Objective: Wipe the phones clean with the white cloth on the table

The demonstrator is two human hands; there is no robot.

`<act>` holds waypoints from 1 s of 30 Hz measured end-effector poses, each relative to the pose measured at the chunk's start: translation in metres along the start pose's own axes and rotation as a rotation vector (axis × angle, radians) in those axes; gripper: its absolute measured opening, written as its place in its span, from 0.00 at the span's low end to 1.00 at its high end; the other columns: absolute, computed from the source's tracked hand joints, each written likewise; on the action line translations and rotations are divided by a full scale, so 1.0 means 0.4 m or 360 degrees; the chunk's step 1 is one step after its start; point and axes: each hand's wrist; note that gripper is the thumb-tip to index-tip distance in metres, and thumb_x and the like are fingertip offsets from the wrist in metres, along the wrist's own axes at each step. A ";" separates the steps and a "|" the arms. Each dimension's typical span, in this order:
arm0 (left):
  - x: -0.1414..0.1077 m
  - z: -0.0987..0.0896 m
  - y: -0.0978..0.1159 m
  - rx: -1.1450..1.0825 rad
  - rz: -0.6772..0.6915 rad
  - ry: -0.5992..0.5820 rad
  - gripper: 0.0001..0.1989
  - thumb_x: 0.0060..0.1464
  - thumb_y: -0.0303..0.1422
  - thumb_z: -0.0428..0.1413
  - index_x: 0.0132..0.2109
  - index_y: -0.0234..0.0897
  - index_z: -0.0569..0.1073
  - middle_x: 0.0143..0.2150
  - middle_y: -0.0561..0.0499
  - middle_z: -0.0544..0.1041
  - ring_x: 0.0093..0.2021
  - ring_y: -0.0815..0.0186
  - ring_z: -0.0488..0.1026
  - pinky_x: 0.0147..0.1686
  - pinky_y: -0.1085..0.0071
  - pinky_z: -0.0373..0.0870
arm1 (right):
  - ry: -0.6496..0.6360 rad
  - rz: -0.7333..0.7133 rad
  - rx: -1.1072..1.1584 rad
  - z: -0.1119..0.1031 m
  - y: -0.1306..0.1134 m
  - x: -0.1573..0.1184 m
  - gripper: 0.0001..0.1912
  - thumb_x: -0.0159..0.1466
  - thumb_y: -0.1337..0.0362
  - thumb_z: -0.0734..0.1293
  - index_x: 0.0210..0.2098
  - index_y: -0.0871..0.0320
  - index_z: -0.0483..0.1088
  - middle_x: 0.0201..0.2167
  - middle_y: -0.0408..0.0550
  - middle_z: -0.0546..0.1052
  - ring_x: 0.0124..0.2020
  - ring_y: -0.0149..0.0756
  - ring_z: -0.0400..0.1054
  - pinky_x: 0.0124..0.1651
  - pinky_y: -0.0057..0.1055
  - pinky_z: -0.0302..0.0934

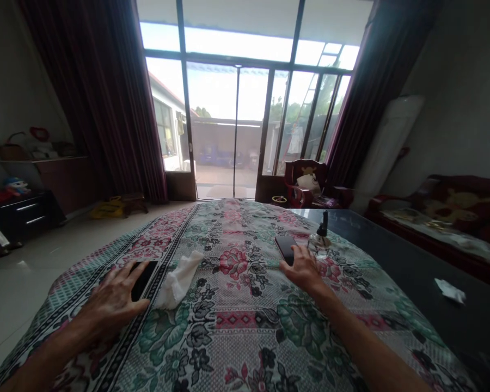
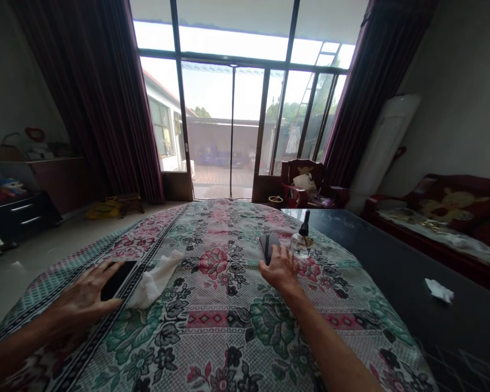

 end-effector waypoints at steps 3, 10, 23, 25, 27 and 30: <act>0.032 -0.050 0.106 -0.0116 0.0150 0.0191 0.32 0.49 0.40 0.53 0.61 0.33 0.63 0.64 0.41 0.62 0.65 0.44 0.52 0.61 0.49 0.50 | -0.0094 0.0131 -0.0084 0.019 0.040 0.013 0.36 0.54 0.54 0.65 0.58 0.68 0.60 0.54 0.65 0.64 0.56 0.56 0.58 0.55 0.44 0.51; 0.051 -0.016 0.475 -0.1356 0.0247 -0.0449 0.28 0.48 0.33 0.54 0.59 0.36 0.67 0.58 0.43 0.70 0.58 0.57 0.66 0.56 0.62 0.61 | -0.0150 0.0267 0.0078 0.016 0.015 0.012 0.36 0.52 0.58 0.65 0.57 0.67 0.59 0.49 0.65 0.69 0.52 0.55 0.63 0.52 0.42 0.56; 0.169 0.109 0.663 -0.1222 -0.0141 -0.0426 0.13 0.60 0.37 0.54 0.50 0.35 0.70 0.49 0.46 0.73 0.46 0.60 0.72 0.45 0.58 0.71 | -0.0156 0.0316 0.0508 0.032 -0.051 -0.020 0.31 0.55 0.62 0.60 0.57 0.67 0.59 0.47 0.62 0.71 0.50 0.49 0.66 0.50 0.35 0.59; 0.190 0.110 0.684 -0.1187 -0.0146 -0.0408 0.15 0.60 0.37 0.54 0.52 0.36 0.68 0.51 0.46 0.71 0.47 0.60 0.72 0.45 0.57 0.71 | -0.0179 0.0365 0.0519 0.034 -0.044 0.002 0.31 0.55 0.62 0.60 0.57 0.68 0.59 0.44 0.61 0.73 0.48 0.49 0.68 0.48 0.36 0.60; 0.204 0.112 0.709 -0.1165 -0.0114 -0.0410 0.16 0.60 0.36 0.54 0.53 0.35 0.68 0.51 0.45 0.71 0.47 0.59 0.72 0.45 0.58 0.71 | -0.0190 0.0418 0.0520 0.041 -0.045 0.020 0.32 0.55 0.60 0.61 0.57 0.70 0.58 0.44 0.63 0.74 0.48 0.50 0.68 0.48 0.37 0.60; 0.212 0.117 0.743 -0.1127 -0.0032 -0.0453 0.15 0.60 0.36 0.54 0.52 0.35 0.68 0.51 0.45 0.71 0.47 0.60 0.72 0.44 0.58 0.72 | -0.0195 0.0504 0.0532 0.057 -0.058 0.042 0.34 0.54 0.57 0.63 0.56 0.71 0.60 0.44 0.65 0.73 0.48 0.51 0.68 0.48 0.36 0.61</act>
Point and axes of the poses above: each hand's wrist, its own x-axis towards the middle knuckle, its own z-axis out of the palm, y = z × x
